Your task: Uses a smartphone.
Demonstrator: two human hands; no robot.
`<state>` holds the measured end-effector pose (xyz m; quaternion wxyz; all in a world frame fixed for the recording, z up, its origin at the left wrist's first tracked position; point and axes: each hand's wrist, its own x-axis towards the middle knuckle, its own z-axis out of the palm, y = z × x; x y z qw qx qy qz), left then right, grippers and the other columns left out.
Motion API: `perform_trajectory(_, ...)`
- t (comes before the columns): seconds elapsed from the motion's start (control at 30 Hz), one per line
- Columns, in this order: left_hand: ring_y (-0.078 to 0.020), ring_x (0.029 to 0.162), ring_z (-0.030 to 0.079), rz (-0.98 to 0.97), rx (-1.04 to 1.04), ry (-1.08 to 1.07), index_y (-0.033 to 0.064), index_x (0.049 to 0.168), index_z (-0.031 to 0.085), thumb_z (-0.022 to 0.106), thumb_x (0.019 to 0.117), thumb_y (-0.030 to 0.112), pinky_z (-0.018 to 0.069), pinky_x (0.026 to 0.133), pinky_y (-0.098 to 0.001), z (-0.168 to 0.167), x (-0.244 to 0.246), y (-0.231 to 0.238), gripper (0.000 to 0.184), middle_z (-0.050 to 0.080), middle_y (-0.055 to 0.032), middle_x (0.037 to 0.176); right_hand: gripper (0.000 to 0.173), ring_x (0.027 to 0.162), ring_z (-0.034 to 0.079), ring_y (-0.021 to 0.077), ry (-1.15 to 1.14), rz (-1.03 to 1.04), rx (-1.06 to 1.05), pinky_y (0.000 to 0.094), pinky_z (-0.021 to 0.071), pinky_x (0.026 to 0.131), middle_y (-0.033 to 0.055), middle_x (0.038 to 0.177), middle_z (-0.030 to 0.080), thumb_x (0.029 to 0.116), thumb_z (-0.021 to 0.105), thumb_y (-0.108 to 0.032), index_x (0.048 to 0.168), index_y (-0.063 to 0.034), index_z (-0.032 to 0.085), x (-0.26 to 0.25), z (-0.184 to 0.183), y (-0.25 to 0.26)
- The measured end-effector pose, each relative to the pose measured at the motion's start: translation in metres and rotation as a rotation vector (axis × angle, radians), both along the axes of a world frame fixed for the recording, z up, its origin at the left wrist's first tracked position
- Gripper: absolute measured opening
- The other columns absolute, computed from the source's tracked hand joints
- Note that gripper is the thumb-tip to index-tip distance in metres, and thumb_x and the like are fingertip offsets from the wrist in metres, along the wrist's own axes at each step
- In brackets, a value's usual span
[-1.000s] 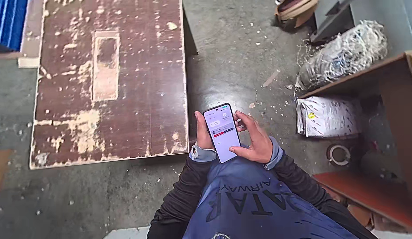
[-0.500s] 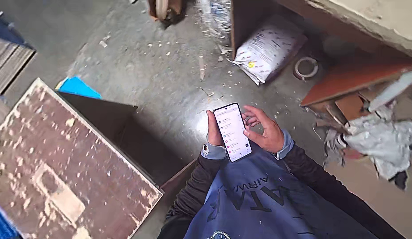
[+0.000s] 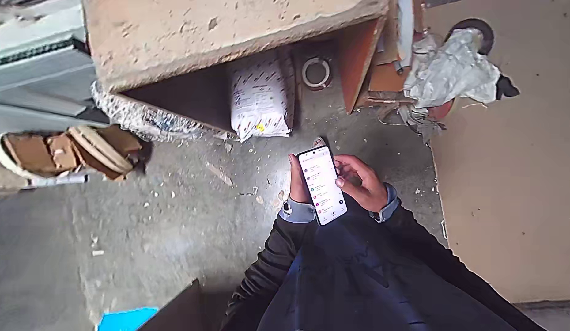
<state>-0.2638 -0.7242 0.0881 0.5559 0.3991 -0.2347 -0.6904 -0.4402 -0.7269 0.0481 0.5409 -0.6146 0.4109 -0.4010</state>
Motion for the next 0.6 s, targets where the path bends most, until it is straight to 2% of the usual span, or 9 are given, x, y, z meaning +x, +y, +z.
perform_trajectory(0.17, -0.0118, 0.085, 0.076, -0.056, 0.050, -0.015, 0.0165, 0.115, 0.068, 0.026, 0.0967, 0.079, 0.0645, 0.075, -0.0316, -0.007, -0.022, -0.090, 0.077, 0.078, -0.0021, 0.094, 0.055, 0.098, 0.068, 0.0143, 0.131, -0.129, -0.003, 0.0323, 0.0594, 0.082, 0.0121, 0.124, 0.067, 0.0963, 0.064, -0.034, 0.140, -0.0007, 0.057, -0.018, 0.002, -0.065)
perform_trajectory(0.3, -0.0097, 0.080, 0.075, -0.050, 0.080, 0.023, 0.0151, 0.110, 0.066, 0.005, 0.1035, 0.066, 0.0640, 0.071, -0.0292, 0.002, -0.039, -0.169, 0.079, 0.078, -0.0010, 0.087, 0.059, 0.106, 0.067, 0.0162, 0.201, -0.179, 0.069, 0.0342, 0.0585, 0.088, 0.0119, 0.130, 0.065, 0.0959, 0.063, -0.038, 0.145, -0.0047, 0.055, -0.027, 0.015, -0.133)
perform_trajectory(0.4, -0.0104, 0.079, 0.075, -0.095, 0.041, 0.062, 0.0147, 0.107, 0.068, 0.007, 0.1029, 0.068, 0.0640, 0.071, -0.0297, 0.009, -0.039, -0.226, 0.080, 0.078, -0.0019, 0.086, 0.057, 0.110, 0.067, 0.0168, 0.189, -0.171, 0.101, 0.0354, 0.0580, 0.090, 0.0106, 0.134, 0.064, 0.0963, 0.062, -0.036, 0.145, -0.0067, 0.055, -0.033, 0.026, -0.191)
perform_trajectory(0.47, -0.0110, 0.079, 0.075, -0.124, 0.011, 0.074, 0.0159, 0.108, 0.069, 0.011, 0.1008, 0.073, 0.0640, 0.071, -0.0304, 0.005, -0.038, -0.260, 0.081, 0.078, -0.0018, 0.087, 0.056, 0.107, 0.068, 0.0168, 0.203, -0.149, 0.071, 0.0355, 0.0590, 0.088, 0.0115, 0.131, 0.064, 0.0962, 0.063, -0.034, 0.144, -0.0053, 0.055, -0.036, 0.030, -0.228)
perform_trajectory(0.6, -0.0111, 0.086, 0.075, -0.127, -0.050, 0.073, 0.0186, 0.118, 0.068, 0.027, 0.0966, 0.079, 0.0639, 0.076, -0.0316, -0.003, -0.038, -0.305, 0.077, 0.078, -0.0010, 0.096, 0.055, 0.102, 0.068, 0.0161, 0.215, -0.126, 0.010, 0.0356, 0.0598, 0.084, 0.0118, 0.127, 0.065, 0.0957, 0.064, -0.031, 0.143, -0.0044, 0.056, -0.039, 0.030, -0.278)
